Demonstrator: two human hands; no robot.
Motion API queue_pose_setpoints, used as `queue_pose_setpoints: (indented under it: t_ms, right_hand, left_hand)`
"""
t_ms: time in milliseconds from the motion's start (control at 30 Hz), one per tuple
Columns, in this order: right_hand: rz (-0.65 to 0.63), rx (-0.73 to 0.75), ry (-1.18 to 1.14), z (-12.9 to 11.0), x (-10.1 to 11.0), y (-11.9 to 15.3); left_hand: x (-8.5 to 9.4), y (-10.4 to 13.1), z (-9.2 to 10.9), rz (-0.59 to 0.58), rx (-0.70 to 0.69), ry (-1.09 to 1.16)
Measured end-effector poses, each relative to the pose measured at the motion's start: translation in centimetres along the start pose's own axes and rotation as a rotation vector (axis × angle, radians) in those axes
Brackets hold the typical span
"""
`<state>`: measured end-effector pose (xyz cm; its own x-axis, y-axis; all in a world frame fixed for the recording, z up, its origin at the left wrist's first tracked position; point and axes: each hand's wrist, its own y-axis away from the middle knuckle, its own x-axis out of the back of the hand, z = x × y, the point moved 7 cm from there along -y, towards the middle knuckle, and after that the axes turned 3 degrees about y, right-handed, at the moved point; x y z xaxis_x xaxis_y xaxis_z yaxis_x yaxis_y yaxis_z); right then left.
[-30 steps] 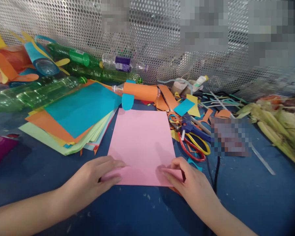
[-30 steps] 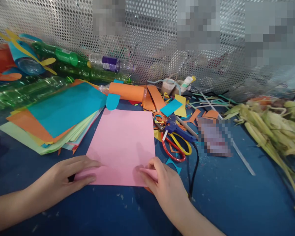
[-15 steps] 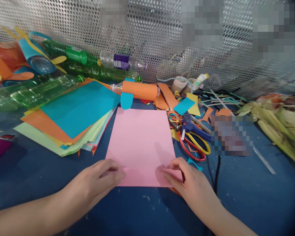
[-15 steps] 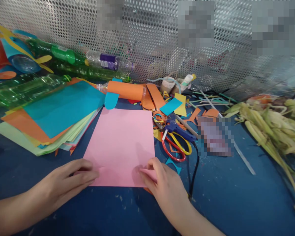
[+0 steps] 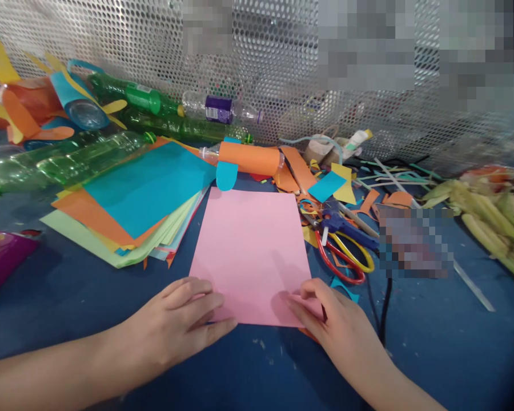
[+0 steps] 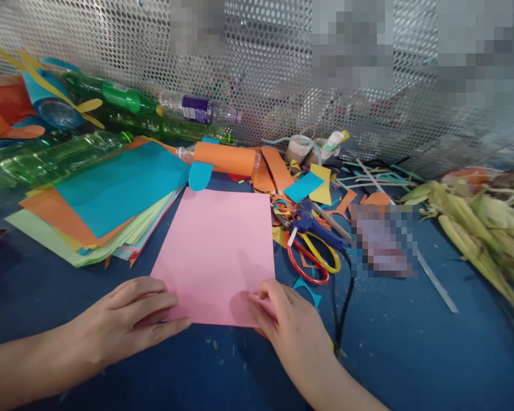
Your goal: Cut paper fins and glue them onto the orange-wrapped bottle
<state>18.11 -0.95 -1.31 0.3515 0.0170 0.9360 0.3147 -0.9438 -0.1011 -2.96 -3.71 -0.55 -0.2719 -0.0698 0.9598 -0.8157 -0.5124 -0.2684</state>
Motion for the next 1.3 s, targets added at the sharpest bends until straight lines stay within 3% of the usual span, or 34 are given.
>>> queue_pose_setpoints:
  t_ms: [200, 400, 800, 867, 967, 1033, 1133, 1300]
  right_hand:
    - [-0.009, 0.012, -0.031, 0.1, -0.2, 0.2]
    - [-0.001, -0.008, -0.035, 0.2, -0.1, 0.0]
    - [-0.029, -0.014, -0.023, 0.2, -0.2, -0.1]
    - [0.016, 0.033, 0.026, -0.2, 0.2, 0.0]
    - [0.279, 0.147, 0.206, -1.6, 2.2, 0.6]
    - [0.417, 0.303, 0.295, -3.3, 2.9, 1.5]
    - [0.359, 0.587, 0.357, -5.6, 2.1, 2.8]
    - [0.359, 0.714, 0.451, -6.9, 1.9, 3.6]
  left_hand:
    - [1.0, -0.7, 0.2, -0.023, -0.032, 0.037]
    - [0.6, -0.4, 0.2, -0.005, 0.014, 0.065]
    - [0.3, -0.4, 0.1, -0.096, -0.016, 0.117]
    - [0.3, -0.5, 0.1, -0.113, -0.036, 0.116]
    - [0.3, -0.6, 0.1, -0.096, -0.046, 0.103]
    - [0.2, -0.7, 0.1, -0.092, -0.057, 0.105]
    - [0.2, -0.8, 0.2, -0.068, -0.068, 0.118]
    - [0.2, -0.9, 0.2, -0.088, -0.059, 0.133]
